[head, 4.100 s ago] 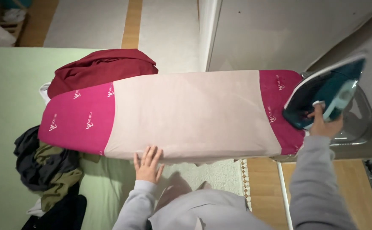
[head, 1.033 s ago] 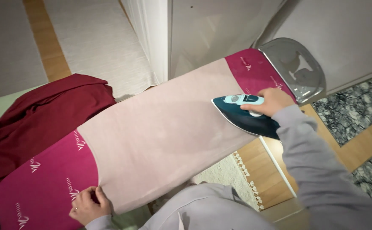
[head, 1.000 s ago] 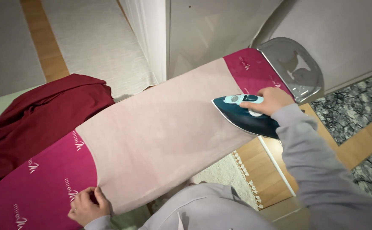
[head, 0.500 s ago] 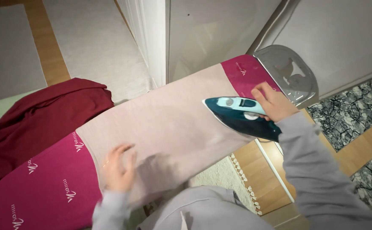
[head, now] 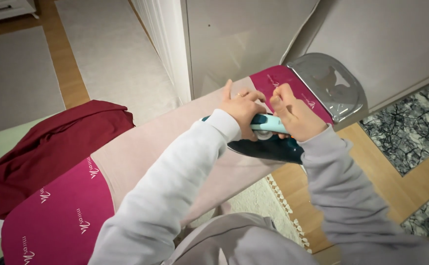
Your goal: Ironing a light-colored garment on an ironing board.
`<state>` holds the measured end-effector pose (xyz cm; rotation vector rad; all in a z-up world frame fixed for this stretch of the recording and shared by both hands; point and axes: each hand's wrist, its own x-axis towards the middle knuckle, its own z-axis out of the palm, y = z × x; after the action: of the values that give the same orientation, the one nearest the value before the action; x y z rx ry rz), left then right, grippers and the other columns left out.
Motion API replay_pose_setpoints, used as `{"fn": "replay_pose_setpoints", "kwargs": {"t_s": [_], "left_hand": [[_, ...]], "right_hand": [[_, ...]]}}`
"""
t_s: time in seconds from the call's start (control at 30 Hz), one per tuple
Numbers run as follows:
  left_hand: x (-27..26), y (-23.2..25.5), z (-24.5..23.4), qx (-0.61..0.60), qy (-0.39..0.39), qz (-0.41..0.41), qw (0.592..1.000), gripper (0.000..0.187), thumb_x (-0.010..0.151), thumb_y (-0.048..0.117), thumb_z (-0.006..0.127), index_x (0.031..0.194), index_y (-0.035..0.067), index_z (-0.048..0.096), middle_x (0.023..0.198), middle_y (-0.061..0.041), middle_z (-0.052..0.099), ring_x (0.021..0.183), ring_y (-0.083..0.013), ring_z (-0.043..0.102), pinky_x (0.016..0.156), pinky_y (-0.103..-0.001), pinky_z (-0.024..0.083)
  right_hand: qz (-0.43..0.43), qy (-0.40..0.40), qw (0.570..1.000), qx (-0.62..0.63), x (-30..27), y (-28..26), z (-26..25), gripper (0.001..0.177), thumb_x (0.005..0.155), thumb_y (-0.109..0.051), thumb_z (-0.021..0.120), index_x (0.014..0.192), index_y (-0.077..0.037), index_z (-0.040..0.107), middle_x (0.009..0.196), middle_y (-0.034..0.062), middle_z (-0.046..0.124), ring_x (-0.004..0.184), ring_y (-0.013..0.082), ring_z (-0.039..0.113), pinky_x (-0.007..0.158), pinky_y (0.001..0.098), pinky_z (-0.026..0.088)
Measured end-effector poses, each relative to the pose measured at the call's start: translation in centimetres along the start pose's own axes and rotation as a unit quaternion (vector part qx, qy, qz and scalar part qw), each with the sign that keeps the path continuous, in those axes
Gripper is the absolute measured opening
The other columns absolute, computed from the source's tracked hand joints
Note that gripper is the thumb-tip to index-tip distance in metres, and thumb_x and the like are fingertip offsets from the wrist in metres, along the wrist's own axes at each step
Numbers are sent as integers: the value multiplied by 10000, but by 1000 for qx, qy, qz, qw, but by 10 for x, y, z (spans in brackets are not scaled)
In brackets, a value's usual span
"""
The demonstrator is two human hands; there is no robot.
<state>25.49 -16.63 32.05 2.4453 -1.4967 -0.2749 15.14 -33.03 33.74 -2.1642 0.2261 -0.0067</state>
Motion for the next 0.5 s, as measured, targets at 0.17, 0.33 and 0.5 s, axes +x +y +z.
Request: {"fn": "replay_pose_setpoints", "kwargs": {"t_s": [0.17,0.33,0.5], "left_hand": [[-7,18,-6,66,42,-43,996,692,534,489,941,1148,248,728,1354,40,507,1387,-226,408,1178,-759,32],[-12,22,-5,64,83,-60,993,721,502,493,959,1130,226,725,1304,22,506,1370,-248,403,1133,-809,17],[-15,29,-14,63,61,-65,994,696,506,493,957,1126,274,730,1329,25,489,1410,-252,369,1147,-808,-2]], "right_hand": [[-4,10,1000,-7,-1,-6,3,513,1015,-588,367,1165,-100,422,676,65,579,467,127,566,425,294,452],[-17,7,1000,14,-3,-10,6,527,1007,-603,356,1176,-109,423,644,72,576,471,123,567,427,296,451],[7,19,1000,20,-9,-19,4,557,1007,-625,342,1166,-101,443,658,39,533,474,119,534,425,308,450]]}}
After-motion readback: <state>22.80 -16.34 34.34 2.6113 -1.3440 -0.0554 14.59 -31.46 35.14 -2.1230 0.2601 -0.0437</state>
